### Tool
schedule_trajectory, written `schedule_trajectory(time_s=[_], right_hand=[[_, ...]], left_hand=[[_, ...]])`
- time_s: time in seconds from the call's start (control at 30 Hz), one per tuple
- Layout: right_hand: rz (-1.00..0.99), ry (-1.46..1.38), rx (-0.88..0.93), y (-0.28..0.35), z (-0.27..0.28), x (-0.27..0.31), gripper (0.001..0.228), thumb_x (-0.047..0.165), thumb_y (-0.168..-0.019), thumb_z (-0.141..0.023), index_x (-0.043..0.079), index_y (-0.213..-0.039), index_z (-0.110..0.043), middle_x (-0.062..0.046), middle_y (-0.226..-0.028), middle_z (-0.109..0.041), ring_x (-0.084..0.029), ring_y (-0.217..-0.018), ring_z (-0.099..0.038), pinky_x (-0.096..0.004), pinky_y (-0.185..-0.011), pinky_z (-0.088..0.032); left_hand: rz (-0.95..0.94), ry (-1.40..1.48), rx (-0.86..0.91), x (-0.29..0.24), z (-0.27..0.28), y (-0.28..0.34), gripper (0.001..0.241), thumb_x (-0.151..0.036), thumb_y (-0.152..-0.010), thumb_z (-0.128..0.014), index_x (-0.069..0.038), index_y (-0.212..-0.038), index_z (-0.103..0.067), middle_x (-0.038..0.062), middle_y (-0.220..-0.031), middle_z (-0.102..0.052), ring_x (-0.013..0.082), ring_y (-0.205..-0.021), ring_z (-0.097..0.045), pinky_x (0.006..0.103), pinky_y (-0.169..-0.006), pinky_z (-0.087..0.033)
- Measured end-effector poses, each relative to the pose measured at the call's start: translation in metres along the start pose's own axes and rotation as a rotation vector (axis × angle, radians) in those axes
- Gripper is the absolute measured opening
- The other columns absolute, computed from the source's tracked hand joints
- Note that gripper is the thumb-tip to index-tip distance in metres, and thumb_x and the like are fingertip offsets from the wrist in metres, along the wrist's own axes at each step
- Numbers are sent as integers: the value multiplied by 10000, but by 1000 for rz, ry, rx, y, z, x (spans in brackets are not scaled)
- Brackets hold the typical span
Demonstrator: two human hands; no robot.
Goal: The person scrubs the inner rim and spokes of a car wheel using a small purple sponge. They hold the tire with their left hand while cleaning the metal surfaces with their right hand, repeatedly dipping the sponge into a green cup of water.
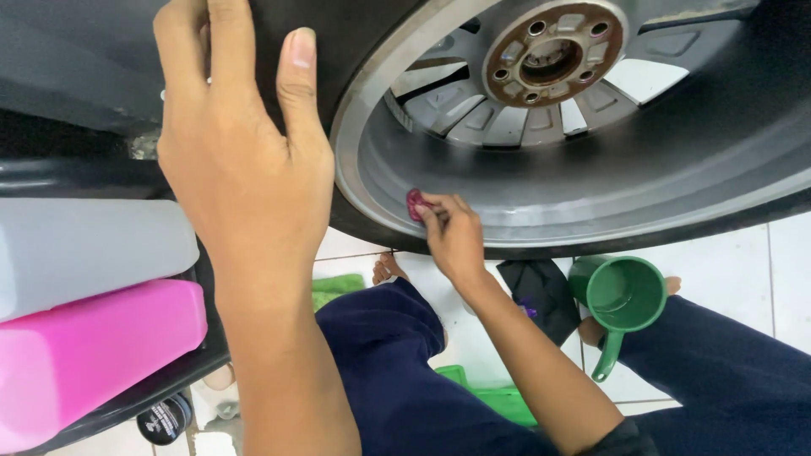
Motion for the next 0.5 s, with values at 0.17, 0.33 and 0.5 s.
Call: schedule_trajectory(time_s=[0.17,0.33,0.5], right_hand=[[8,102,60,-3,2,5,164,257,-930,-662,185,-1057,-734,12,-954,-702,-192,-815,-690,-363,-671,-512],[99,544,-19,15,51,-66,176,254,-957,-598,185,-1064,-719,-29,-974,-684,-307,-725,-665,-458,-575,-515],[130,852,-229,20,104,-107,142,235,-911,-662,139,-1001,-718,-47,-864,-644,-318,-640,-616,-450,-588,-472]], left_hand=[[-25,-8,23,-1,-2,-1,354,-240,-1184,-476,8,-1432,-429,199,-1345,-470,434,-1221,-598,527,-810,-517],[17,-39,60,2,-7,5,390,-228,-1242,-499,-73,-1557,-330,178,-1415,-507,381,-1226,-638,484,-836,-520],[-27,-69,54,4,-8,7,373,-225,-1277,-493,-57,-1571,-336,198,-1390,-511,385,-1169,-642,497,-820,-508]])
Point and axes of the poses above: each hand's wrist, its own y-axis away from the middle knuckle, its own z-axis out of the back of the hand, x = y × z, the point moved 5 cm from there along -y, towards the middle knuckle
